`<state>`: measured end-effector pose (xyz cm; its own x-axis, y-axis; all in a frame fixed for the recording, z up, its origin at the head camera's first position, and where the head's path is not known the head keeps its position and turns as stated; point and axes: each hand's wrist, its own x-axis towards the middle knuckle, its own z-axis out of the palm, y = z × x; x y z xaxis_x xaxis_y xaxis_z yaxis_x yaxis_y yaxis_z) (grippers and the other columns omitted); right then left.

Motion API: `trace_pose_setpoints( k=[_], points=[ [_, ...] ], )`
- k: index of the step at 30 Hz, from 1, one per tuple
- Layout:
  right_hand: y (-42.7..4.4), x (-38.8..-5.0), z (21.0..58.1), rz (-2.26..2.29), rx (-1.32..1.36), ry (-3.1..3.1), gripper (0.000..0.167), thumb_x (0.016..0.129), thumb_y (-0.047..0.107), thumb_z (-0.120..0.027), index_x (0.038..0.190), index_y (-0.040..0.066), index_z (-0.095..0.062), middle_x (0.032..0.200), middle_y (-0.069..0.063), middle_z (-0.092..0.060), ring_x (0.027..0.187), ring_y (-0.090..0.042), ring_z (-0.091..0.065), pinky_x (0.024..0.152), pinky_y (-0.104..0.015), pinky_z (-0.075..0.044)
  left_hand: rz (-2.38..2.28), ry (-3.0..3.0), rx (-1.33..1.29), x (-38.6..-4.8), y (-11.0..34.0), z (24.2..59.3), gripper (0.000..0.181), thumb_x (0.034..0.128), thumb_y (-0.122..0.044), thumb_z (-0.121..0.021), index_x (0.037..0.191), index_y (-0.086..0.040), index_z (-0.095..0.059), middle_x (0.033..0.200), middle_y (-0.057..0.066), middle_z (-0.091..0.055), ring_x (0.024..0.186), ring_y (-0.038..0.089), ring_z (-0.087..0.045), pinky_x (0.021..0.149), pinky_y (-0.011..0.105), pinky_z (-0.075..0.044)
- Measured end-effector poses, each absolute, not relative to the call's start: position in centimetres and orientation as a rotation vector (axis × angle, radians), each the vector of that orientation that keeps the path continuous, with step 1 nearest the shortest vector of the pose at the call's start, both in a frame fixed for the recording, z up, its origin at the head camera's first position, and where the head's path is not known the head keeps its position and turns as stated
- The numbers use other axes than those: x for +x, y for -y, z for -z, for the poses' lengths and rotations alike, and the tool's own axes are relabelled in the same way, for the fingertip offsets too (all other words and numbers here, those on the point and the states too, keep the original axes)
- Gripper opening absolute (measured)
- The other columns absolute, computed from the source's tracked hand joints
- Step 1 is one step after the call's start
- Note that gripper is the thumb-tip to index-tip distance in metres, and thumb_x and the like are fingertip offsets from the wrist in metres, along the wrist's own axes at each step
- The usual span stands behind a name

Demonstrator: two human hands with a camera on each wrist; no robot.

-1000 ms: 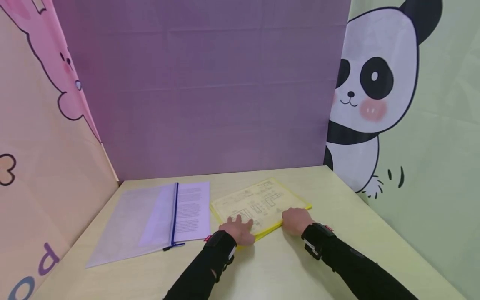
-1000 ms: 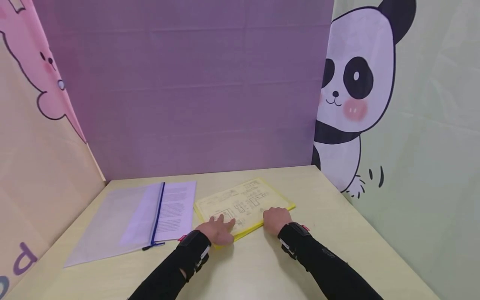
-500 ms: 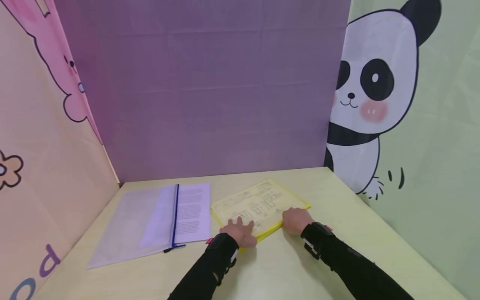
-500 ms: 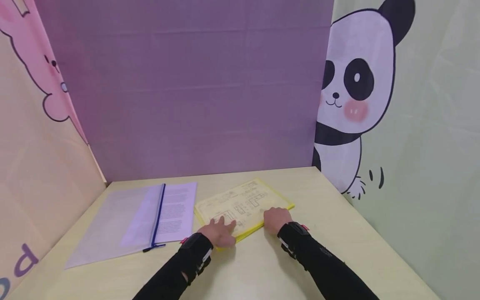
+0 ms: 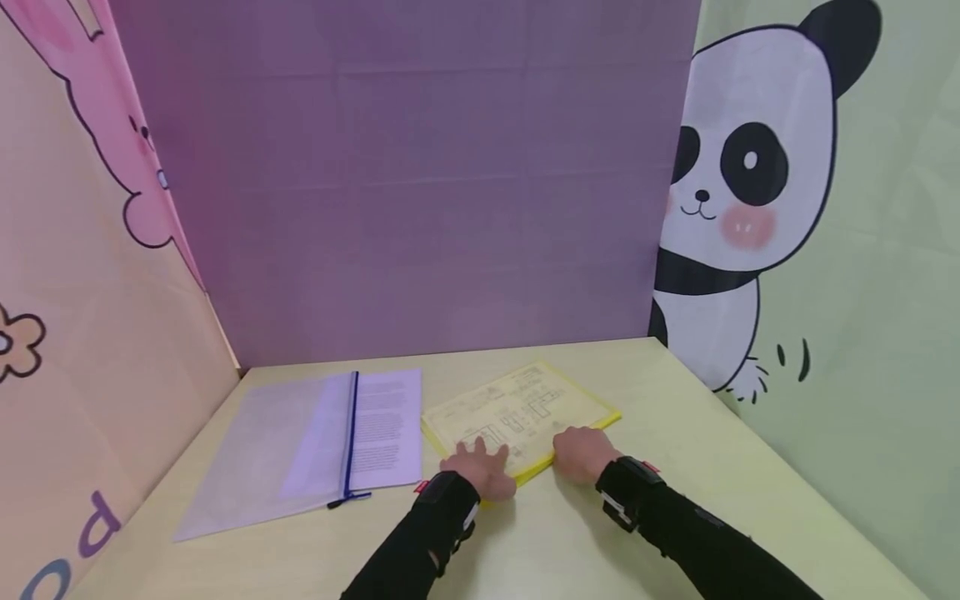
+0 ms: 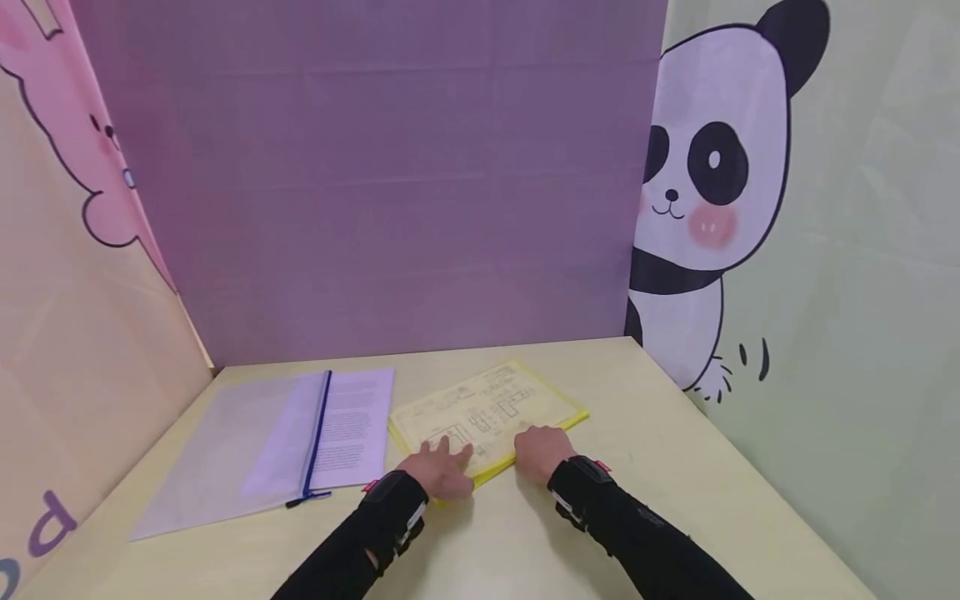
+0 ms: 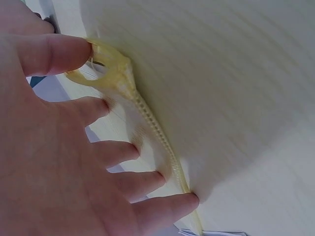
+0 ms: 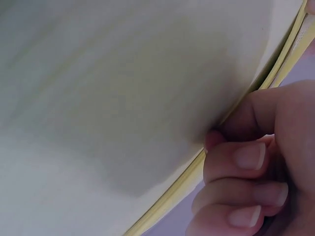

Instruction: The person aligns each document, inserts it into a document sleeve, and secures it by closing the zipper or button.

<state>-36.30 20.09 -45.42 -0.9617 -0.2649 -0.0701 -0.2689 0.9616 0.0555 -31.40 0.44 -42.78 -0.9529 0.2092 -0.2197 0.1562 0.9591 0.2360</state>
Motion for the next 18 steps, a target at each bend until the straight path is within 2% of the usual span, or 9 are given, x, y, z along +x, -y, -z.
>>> trace_pose_setpoints(
  k=[11, 18],
  points=[
    [-19.87, -36.29, 45.84, -0.217, -0.430, -3.082, 0.022, 0.095, 0.015, -0.064, 0.075, 0.007, -0.061, 0.067, -0.006, -0.052, 0.060, -0.023, -0.048, 0.060, -0.040, -0.047, -0.293, -2.897, 0.287, -31.51, -0.63, 43.19, 0.068, 0.0870, -0.041, -0.057, 0.153, -0.027, -0.048, 0.158, 0.015, -0.039, 0.142, 0.042, -0.038, 0.104, 0.062, -0.039],
    [-19.38, -36.57, 46.17, -0.280, -0.423, -3.094, 0.023, 0.095, 0.016, -0.065, 0.075, 0.007, -0.062, 0.066, -0.006, -0.051, 0.059, -0.023, -0.048, 0.059, -0.040, -0.048, -0.309, -2.873, 0.268, -31.58, -0.51, 43.26, 0.068, 0.0887, -0.043, -0.056, 0.154, -0.027, -0.047, 0.160, 0.014, -0.037, 0.145, 0.043, -0.034, 0.108, 0.062, -0.036]
  ],
)
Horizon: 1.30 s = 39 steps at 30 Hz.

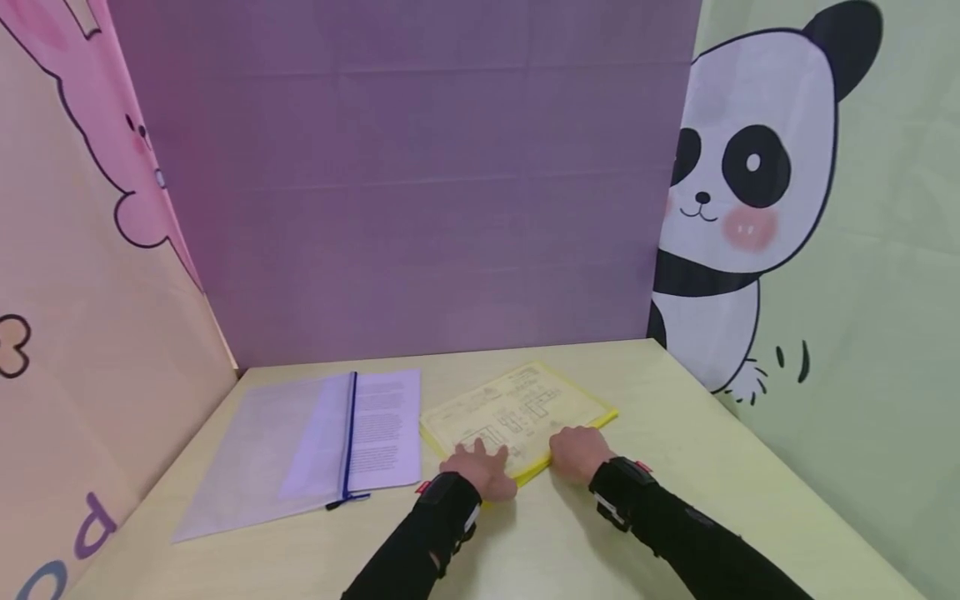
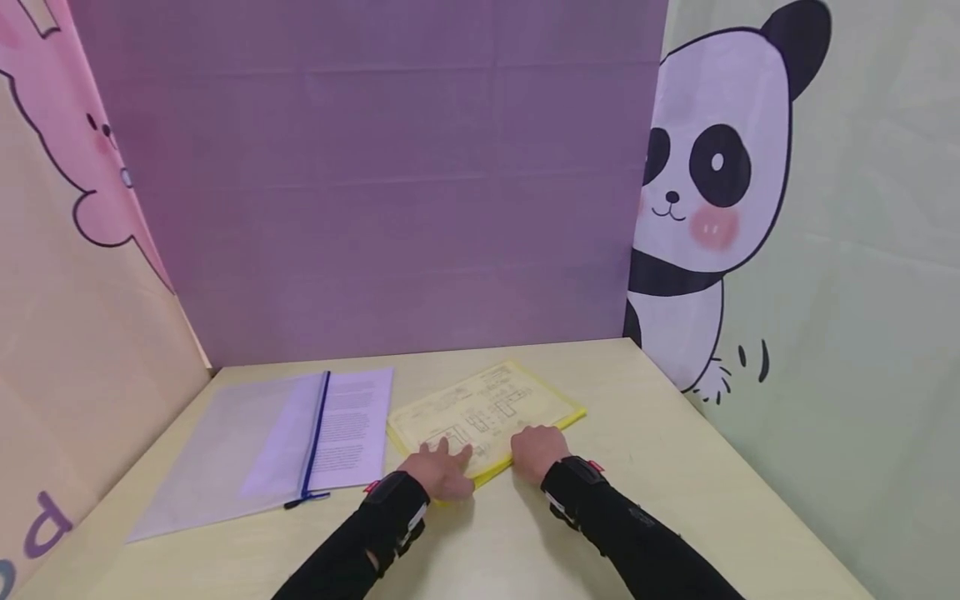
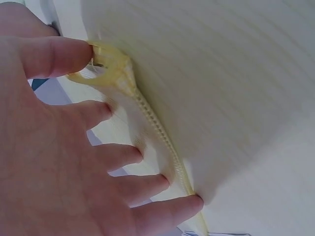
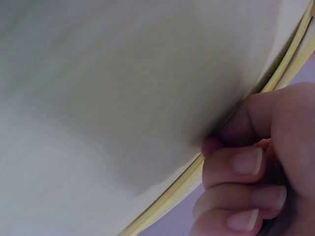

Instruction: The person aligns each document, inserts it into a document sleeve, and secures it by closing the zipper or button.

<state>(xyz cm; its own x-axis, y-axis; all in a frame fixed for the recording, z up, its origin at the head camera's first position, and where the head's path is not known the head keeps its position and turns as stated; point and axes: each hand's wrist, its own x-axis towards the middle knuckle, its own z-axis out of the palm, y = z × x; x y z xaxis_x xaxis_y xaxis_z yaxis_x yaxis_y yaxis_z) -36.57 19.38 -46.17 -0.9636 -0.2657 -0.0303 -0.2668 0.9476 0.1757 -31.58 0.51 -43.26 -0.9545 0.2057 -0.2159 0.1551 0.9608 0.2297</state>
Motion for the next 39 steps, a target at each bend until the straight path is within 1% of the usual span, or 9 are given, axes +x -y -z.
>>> trace_pose_setpoints(
  k=[10, 24, 32, 39],
  points=[
    [-17.7, -35.2, 45.8, -0.248, -0.514, -3.090, 0.023, 0.097, 0.020, -0.067, 0.078, 0.007, -0.065, 0.064, -0.005, -0.050, 0.058, -0.023, -0.045, 0.058, -0.035, -0.043, -0.272, -2.884, 0.259, -31.8, -0.4, 43.5, 0.067, 0.0892, -0.045, -0.056, 0.154, -0.029, -0.047, 0.161, 0.013, -0.037, 0.146, 0.043, -0.033, 0.109, 0.060, -0.036],
    [-17.9, -34.9, 46.4, -0.284, -0.529, -3.113, 0.026, 0.096, 0.019, -0.067, 0.073, 0.007, -0.062, 0.062, -0.004, -0.049, 0.055, -0.022, -0.045, 0.056, -0.036, -0.046, -0.277, -2.885, 0.282, -31.4, -0.8, 43.5, 0.069, 0.0875, -0.044, -0.056, 0.154, -0.028, -0.047, 0.160, 0.013, -0.038, 0.145, 0.042, -0.034, 0.108, 0.060, -0.037],
    [-17.6, -35.0, 46.4, -0.284, -0.533, -3.099, 0.024, 0.097, 0.022, -0.068, 0.078, 0.007, -0.066, 0.063, -0.004, -0.050, 0.056, -0.022, -0.046, 0.057, -0.033, -0.043, -0.302, -2.874, 0.258, -31.6, -0.6, 43.5, 0.069, 0.0879, -0.043, -0.056, 0.154, -0.027, -0.046, 0.161, 0.013, -0.036, 0.146, 0.043, -0.032, 0.110, 0.061, -0.034],
    [-16.5, -33.8, 45.8, -0.176, -0.568, -3.040, 0.019, 0.096, 0.022, -0.069, 0.082, 0.009, -0.068, 0.065, -0.003, -0.050, 0.057, -0.021, -0.046, 0.057, -0.031, -0.039, -0.289, -2.888, 0.256, -31.7, -0.7, 43.7, 0.070, 0.0863, -0.046, -0.057, 0.154, -0.028, -0.047, 0.160, 0.014, -0.037, 0.145, 0.044, -0.033, 0.109, 0.062, -0.036]
  ],
)
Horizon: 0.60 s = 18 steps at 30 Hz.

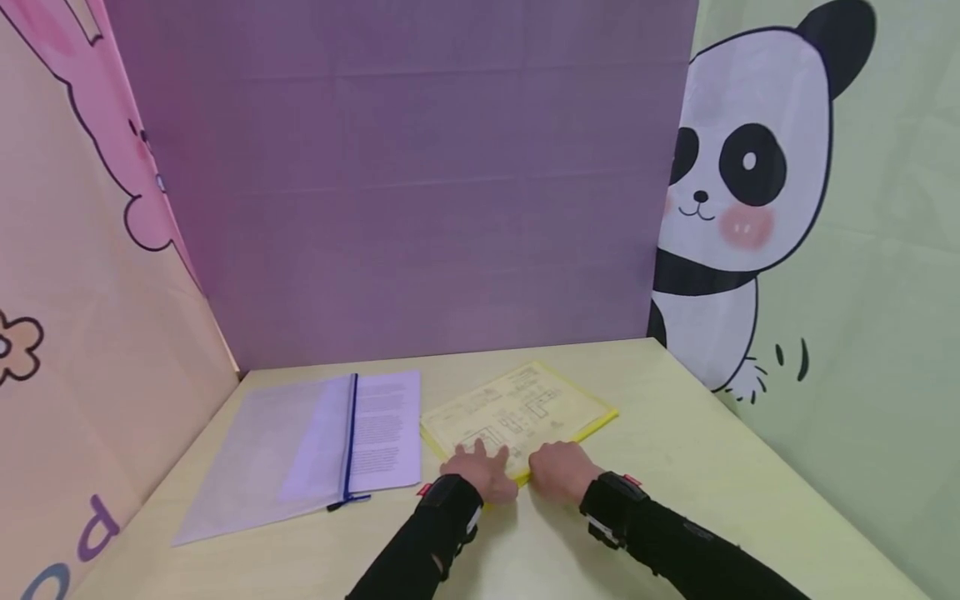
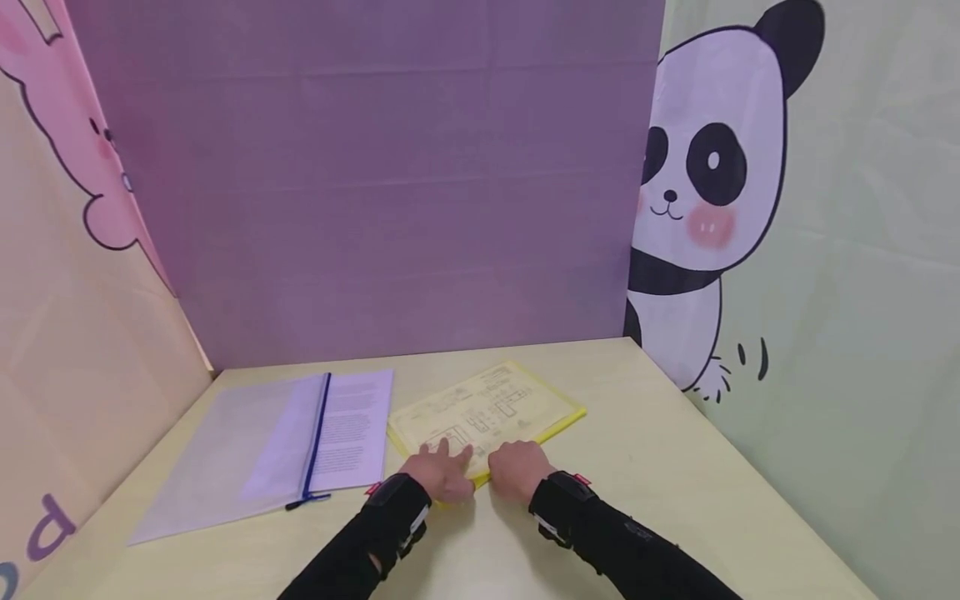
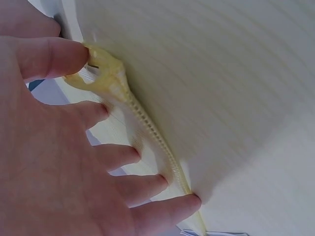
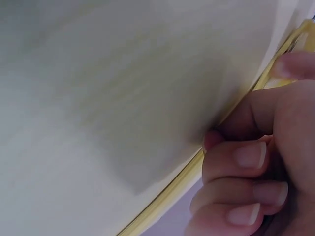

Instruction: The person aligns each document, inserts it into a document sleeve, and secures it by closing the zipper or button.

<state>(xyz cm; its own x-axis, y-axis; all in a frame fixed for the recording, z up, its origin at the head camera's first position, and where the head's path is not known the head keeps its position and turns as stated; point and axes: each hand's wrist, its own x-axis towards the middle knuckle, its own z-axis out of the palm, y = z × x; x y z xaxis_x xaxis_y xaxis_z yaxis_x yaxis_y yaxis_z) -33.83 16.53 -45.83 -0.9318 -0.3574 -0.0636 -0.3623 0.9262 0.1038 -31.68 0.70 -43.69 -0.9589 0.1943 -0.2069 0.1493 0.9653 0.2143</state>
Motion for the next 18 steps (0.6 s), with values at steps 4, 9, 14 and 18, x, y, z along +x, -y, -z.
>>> trace_pose_setpoints(
  k=[4, 9, 14, 18],
  points=[
    [-15.80, -33.17, 45.56, -0.175, -0.590, -3.017, 0.019, 0.097, 0.024, -0.069, 0.085, 0.009, -0.070, 0.065, -0.004, -0.049, 0.057, -0.021, -0.047, 0.057, -0.030, -0.039, -0.285, -2.889, 0.253, -31.76, -0.75, 43.78, 0.071, 0.0866, -0.049, -0.059, 0.153, -0.029, -0.047, 0.161, 0.014, -0.037, 0.145, 0.044, -0.033, 0.109, 0.062, -0.036],
    [-15.40, -32.97, 45.57, -0.233, -0.608, -3.022, 0.021, 0.096, 0.025, -0.069, 0.085, 0.008, -0.070, 0.064, -0.004, -0.048, 0.057, -0.021, -0.046, 0.056, -0.030, -0.038, -0.277, -2.887, 0.247, -31.95, -0.83, 43.90, 0.071, 0.0859, -0.047, -0.059, 0.153, -0.029, -0.047, 0.161, 0.013, -0.036, 0.146, 0.044, -0.033, 0.109, 0.062, -0.035],
    [-15.53, -33.11, 45.86, -0.247, -0.624, -3.031, 0.022, 0.096, 0.025, -0.069, 0.081, 0.009, -0.068, 0.062, -0.003, -0.046, 0.055, -0.020, -0.044, 0.054, -0.029, -0.036, -0.266, -2.885, 0.234, -31.95, -0.94, 44.05, 0.071, 0.0858, -0.047, -0.059, 0.154, -0.031, -0.046, 0.161, 0.012, -0.036, 0.146, 0.044, -0.032, 0.110, 0.062, -0.035],
    [-15.58, -33.16, 46.03, -0.241, -0.625, -3.038, 0.023, 0.096, 0.024, -0.068, 0.079, 0.009, -0.067, 0.062, -0.002, -0.046, 0.055, -0.019, -0.044, 0.053, -0.029, -0.035, -0.271, -2.887, 0.232, -31.88, -0.86, 43.92, 0.071, 0.0855, -0.046, -0.059, 0.154, -0.031, -0.047, 0.161, 0.012, -0.036, 0.146, 0.044, -0.032, 0.110, 0.061, -0.035]
  ],
)
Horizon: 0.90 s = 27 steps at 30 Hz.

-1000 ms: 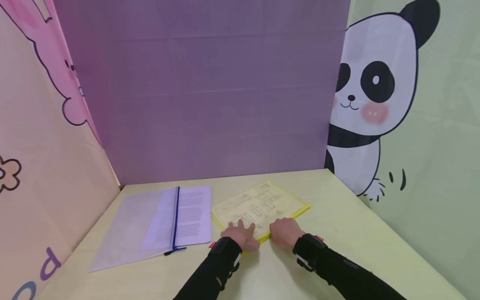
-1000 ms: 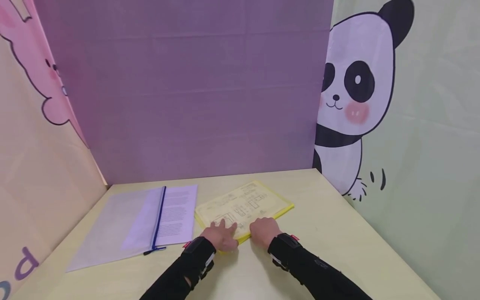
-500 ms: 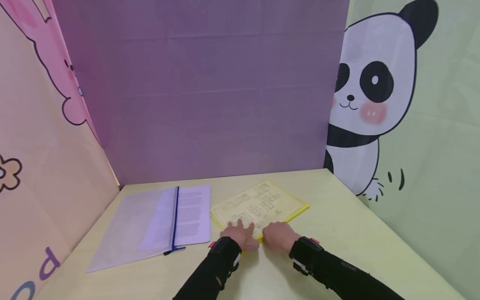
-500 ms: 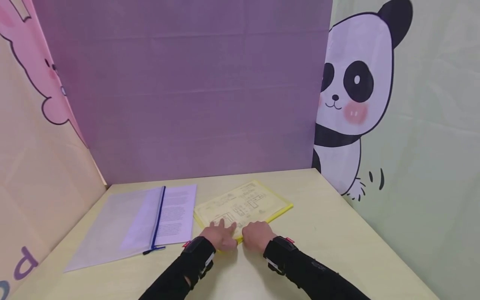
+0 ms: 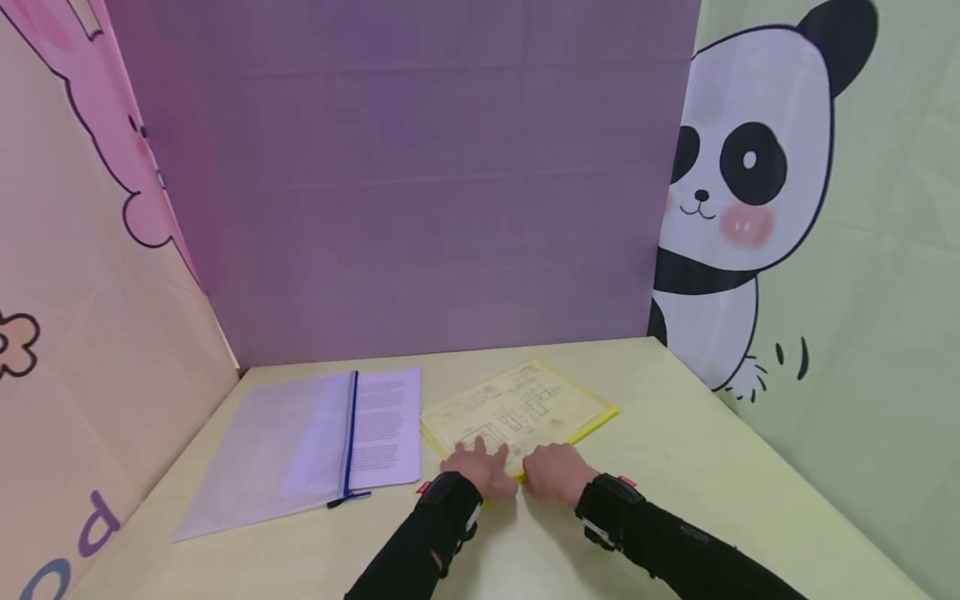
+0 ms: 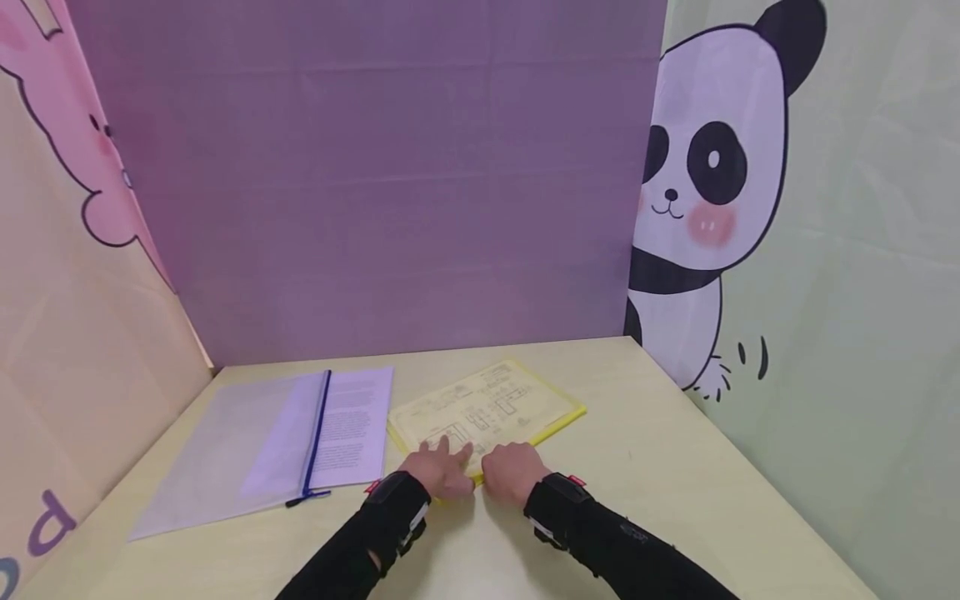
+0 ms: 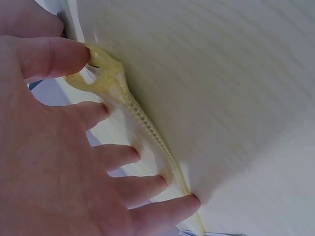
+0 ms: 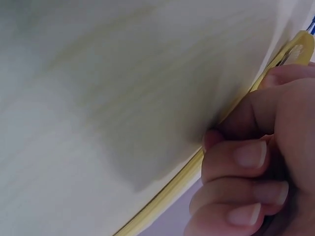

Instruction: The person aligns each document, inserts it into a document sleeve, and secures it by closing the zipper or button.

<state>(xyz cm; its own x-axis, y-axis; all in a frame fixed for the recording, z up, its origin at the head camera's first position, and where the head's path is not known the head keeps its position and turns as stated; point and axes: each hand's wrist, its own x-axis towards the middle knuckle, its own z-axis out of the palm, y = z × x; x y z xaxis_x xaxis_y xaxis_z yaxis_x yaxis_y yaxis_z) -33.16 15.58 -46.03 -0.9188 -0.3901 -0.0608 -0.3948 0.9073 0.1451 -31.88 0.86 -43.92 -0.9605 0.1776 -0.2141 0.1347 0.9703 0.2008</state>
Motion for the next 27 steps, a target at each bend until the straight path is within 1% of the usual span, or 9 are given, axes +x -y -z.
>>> trace_pose_setpoints(
  k=[5, 10, 19, 24, 27],
  points=[
    [-15.5, -32.9, 46.4, -0.280, -0.699, -3.053, 0.023, 0.095, 0.022, -0.068, 0.076, 0.010, -0.066, 0.062, -0.001, -0.046, 0.055, -0.019, -0.043, 0.054, -0.030, -0.036, -0.267, -2.892, 0.240, -31.9, -0.8, 44.1, 0.071, 0.0846, -0.046, -0.058, 0.153, -0.031, -0.048, 0.160, 0.013, -0.038, 0.146, 0.043, -0.034, 0.109, 0.060, -0.036],
    [-15.1, -32.5, 46.4, -0.235, -0.791, -3.057, 0.023, 0.094, 0.021, -0.068, 0.073, 0.012, -0.064, 0.061, 0.000, -0.045, 0.054, -0.018, -0.041, 0.053, -0.031, -0.037, -0.267, -2.912, 0.264, -32.2, -0.8, 44.5, 0.069, 0.0864, -0.053, -0.055, 0.152, -0.031, -0.049, 0.159, 0.013, -0.040, 0.144, 0.044, -0.036, 0.107, 0.060, -0.039],
    [-15.0, -32.5, 46.3, -0.221, -0.784, -3.040, 0.025, 0.095, 0.022, -0.068, 0.072, 0.013, -0.063, 0.062, 0.001, -0.043, 0.054, -0.017, -0.040, 0.052, -0.030, -0.035, -0.290, -2.863, 0.290, -32.2, -0.6, 43.8, 0.071, 0.0869, -0.052, -0.057, 0.153, -0.028, -0.048, 0.160, 0.014, -0.038, 0.145, 0.044, -0.034, 0.106, 0.062, -0.039],
    [-15.1, -32.2, 46.0, -0.262, -0.819, -3.069, 0.031, 0.095, 0.023, -0.068, 0.067, 0.015, -0.058, 0.060, 0.003, -0.039, 0.053, -0.015, -0.036, 0.050, -0.030, -0.035, -0.209, -2.867, 0.341, -32.0, -0.3, 43.1, 0.068, 0.0895, -0.054, -0.054, 0.151, -0.026, -0.051, 0.154, 0.014, -0.045, 0.139, 0.042, -0.042, 0.110, 0.057, -0.035],
    [-15.4, -32.3, 46.2, -0.332, -0.826, -3.079, 0.028, 0.095, 0.025, -0.069, 0.071, 0.013, -0.062, 0.060, 0.002, -0.042, 0.053, -0.016, -0.037, 0.051, -0.030, -0.036, -0.157, -2.872, 0.364, -32.1, -0.2, 43.0, 0.072, 0.0856, -0.059, -0.061, 0.149, -0.026, -0.054, 0.147, 0.013, -0.052, 0.132, 0.039, -0.047, 0.108, 0.054, -0.036]
  ],
)
